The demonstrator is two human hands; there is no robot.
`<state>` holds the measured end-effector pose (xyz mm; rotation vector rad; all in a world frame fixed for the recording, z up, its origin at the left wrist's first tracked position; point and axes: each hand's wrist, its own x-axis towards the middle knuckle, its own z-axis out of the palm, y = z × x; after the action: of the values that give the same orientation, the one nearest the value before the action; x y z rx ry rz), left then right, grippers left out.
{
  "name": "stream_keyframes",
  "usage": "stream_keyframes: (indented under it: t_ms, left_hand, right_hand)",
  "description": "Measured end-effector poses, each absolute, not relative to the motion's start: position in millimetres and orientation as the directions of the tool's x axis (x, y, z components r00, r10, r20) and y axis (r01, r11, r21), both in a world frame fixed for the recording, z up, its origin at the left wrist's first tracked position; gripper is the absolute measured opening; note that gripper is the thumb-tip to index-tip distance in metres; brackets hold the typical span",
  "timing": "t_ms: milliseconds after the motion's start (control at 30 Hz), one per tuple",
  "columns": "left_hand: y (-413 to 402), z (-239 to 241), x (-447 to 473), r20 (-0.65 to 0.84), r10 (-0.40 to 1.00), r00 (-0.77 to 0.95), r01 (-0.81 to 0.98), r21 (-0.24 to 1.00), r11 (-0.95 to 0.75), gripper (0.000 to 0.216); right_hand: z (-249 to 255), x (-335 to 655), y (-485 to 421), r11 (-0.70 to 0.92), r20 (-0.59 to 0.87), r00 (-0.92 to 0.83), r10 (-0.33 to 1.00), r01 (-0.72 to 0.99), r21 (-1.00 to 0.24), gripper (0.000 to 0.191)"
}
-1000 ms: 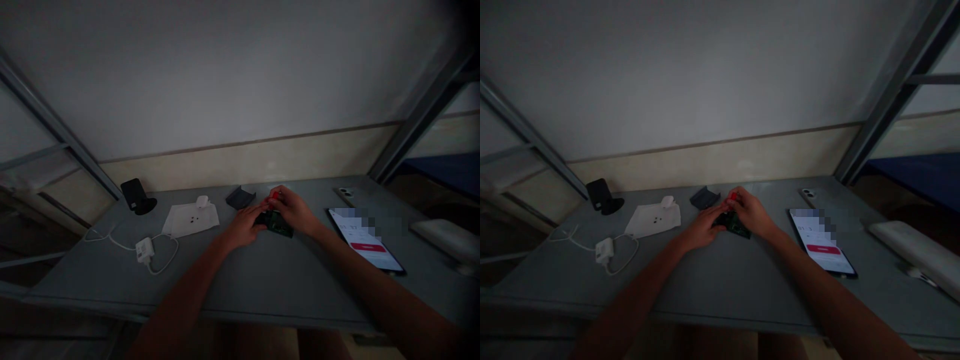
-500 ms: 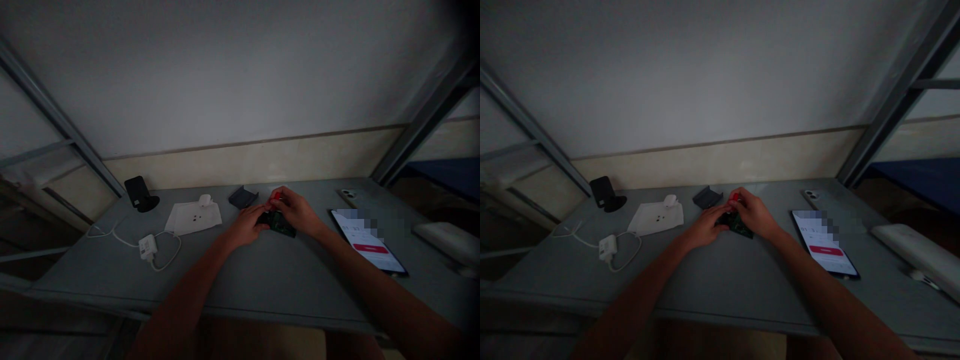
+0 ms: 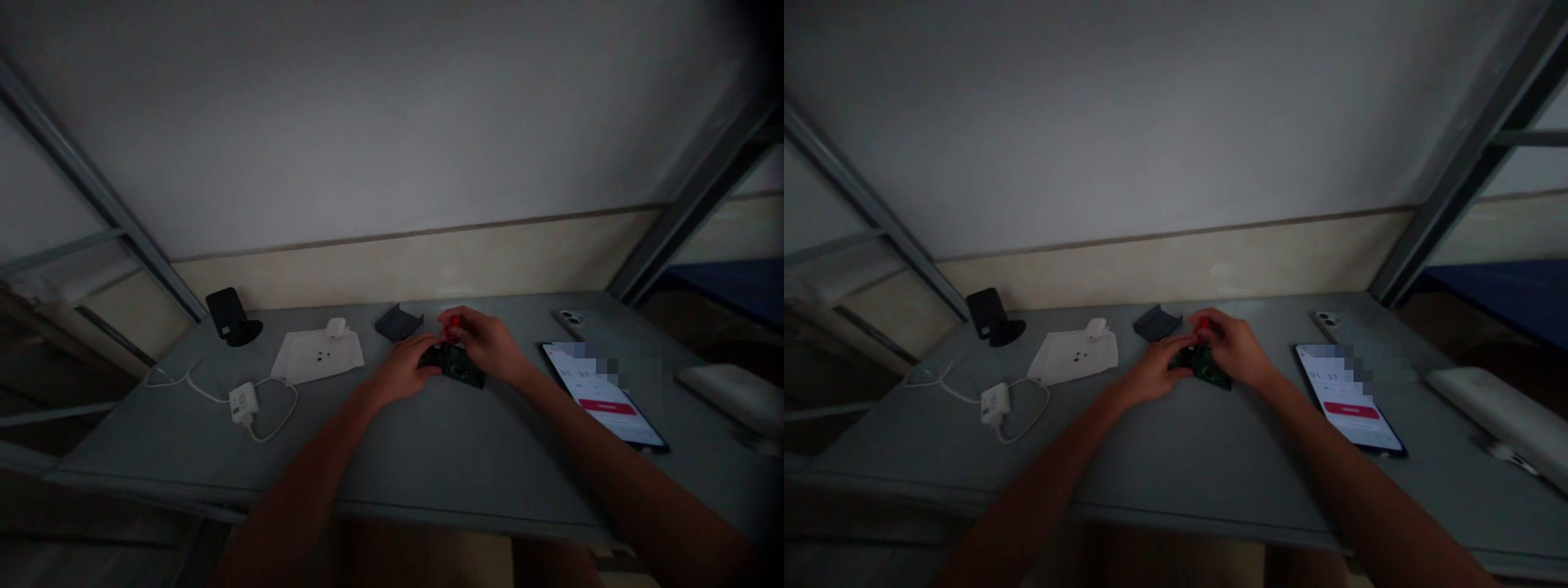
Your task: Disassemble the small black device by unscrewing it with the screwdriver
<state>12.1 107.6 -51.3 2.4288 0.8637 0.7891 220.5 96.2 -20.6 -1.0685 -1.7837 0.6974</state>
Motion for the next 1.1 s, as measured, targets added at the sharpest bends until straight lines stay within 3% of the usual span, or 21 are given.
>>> stream_keyframes:
  t_ms: [100, 267, 467, 700, 933, 1100]
  left_hand:
    - [104.9, -49.2, 12.2, 0.362, 0.685, 0.632, 0.44, 0.559, -0.702, 0.058]
    - [97.3, -34.6, 9.3, 0.313, 0.703, 0.639, 0.505, 0.518, -0.69, 0.052]
    - [92.6, -23.5, 5.3, 0.28, 0.721, 0.634, 0.547, 0.496, -0.674, 0.056]
    - [94.2, -31.0, 21.3, 0.418, 0.765, 0.49, 0.437, 0.642, -0.63, 0.013]
    - [97.9, -38.3, 25.5, 0.412, 0.835, 0.364, 0.459, 0.701, -0.546, 0.015]
    - [97.9, -32.2, 22.0, 0.394, 0.827, 0.401, 0.358, 0.764, -0.537, 0.016]
  right_hand:
    - [-15.6, 218.1, 91.0, 0.536, 0.453, -0.292, 0.842, 0.368, -0.76, 0.028]
    - [-7.9, 213.8, 85.9, 0.609, 0.549, -0.266, 0.792, 0.405, -0.682, 0.025]
    - [-1.0, 210.5, 79.8, 0.555, 0.457, -0.349, 0.818, 0.274, -0.785, 0.027]
    - [-0.1, 199.5, 74.2, 0.677, 0.595, -0.33, 0.733, 0.26, -0.689, 0.019]
    - [1.6, 199.4, 73.3, 0.659, 0.598, -0.281, 0.751, 0.269, -0.702, 0.011]
    - [0.1, 201.6, 75.2, 0.586, 0.532, -0.253, 0.808, 0.262, -0.767, 0.023]
